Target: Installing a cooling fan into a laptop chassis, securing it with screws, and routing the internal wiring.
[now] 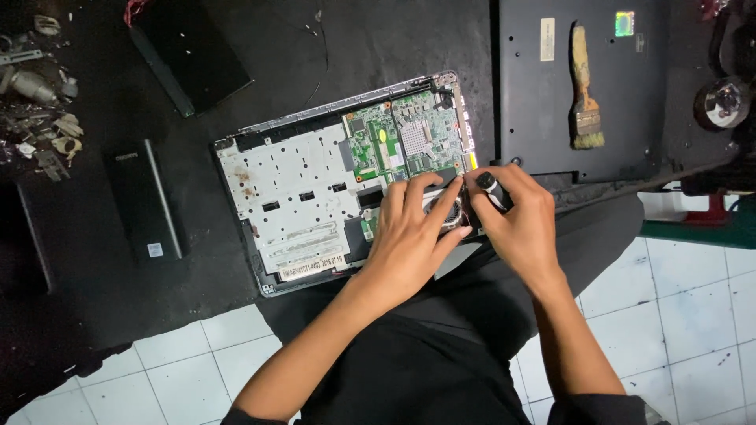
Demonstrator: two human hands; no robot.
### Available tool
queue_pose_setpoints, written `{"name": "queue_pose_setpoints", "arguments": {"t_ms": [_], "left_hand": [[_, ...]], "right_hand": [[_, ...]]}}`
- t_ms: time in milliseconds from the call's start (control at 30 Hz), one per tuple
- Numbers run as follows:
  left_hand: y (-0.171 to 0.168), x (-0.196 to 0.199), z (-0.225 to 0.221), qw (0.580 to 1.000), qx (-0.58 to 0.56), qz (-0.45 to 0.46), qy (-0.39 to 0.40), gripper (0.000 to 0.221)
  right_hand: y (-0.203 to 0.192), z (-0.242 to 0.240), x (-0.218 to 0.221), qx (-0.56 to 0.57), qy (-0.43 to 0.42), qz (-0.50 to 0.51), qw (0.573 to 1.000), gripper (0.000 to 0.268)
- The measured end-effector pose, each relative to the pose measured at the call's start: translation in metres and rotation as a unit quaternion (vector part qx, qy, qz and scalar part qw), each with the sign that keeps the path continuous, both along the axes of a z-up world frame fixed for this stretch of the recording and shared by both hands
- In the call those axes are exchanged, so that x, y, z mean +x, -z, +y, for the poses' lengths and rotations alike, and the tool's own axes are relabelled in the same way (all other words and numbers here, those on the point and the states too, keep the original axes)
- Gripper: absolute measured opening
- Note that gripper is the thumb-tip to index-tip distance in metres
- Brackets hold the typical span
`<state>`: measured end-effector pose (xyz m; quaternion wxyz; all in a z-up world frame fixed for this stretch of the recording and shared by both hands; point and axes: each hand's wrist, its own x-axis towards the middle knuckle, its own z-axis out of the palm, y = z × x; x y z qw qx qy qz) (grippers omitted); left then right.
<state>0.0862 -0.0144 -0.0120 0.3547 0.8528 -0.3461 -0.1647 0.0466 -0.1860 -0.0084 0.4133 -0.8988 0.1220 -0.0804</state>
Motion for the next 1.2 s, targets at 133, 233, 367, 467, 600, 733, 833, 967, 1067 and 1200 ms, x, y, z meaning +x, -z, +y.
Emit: {"name": "queue_pose_setpoints", "arguments": {"t_ms": [133,233,367,467,600,733,833,967,1067,1200], "left_hand": [[0.004,-0.002,-0.001,1.000,0.013,-0.026,0.001,0.059],[0.000,-0.004,-0.001,1.000,0.016,-0.026,0.003,0.057],[0.001,-0.004,-0.001,0.999,0.015,-0.028,-0.001,0.054],[0.002,-0.004,-0.002,0.999,0.011,-0.035,0.000,0.054],[0.006,-0.005,-0.003,0.999,0.013,-0.037,-0.006,0.054],[0.006,-0.004,-0.002,1.000,0.013,-0.024,-0.004,0.052],[0.010,-0.005,-0.003,0.999,0.011,-0.048,-0.006,0.052],[0.012,-0.005,-0.002,0.999,0.005,-0.041,-0.003,0.052],[0.016,-0.006,-0.001,0.999,0.007,-0.051,-0.003,0.057],[0.015,-0.005,0.000,0.998,0.005,-0.055,0.002,0.054]], "right_hand": [[0.000,-0.008,0.003,-0.055,-0.029,0.021,0.998,0.015],[0.002,-0.011,0.005,-0.101,-0.042,0.047,0.993,0.014],[-0.005,-0.016,0.010,-0.134,-0.063,0.059,0.987,0.015],[-0.004,-0.022,0.012,-0.169,-0.097,0.091,0.977,0.020],[0.002,-0.026,0.010,-0.239,-0.133,0.072,0.959,0.022],[0.001,-0.022,0.006,-0.311,-0.142,0.051,0.938,0.018],[0.005,-0.026,0.006,-0.363,-0.149,0.022,0.919,0.018],[0.012,-0.029,0.005,-0.429,-0.158,-0.002,0.889,0.020],[0.017,-0.030,0.004,-0.438,-0.167,-0.027,0.883,0.019],[0.022,-0.032,0.001,-0.474,-0.154,-0.046,0.865,0.022]]}}
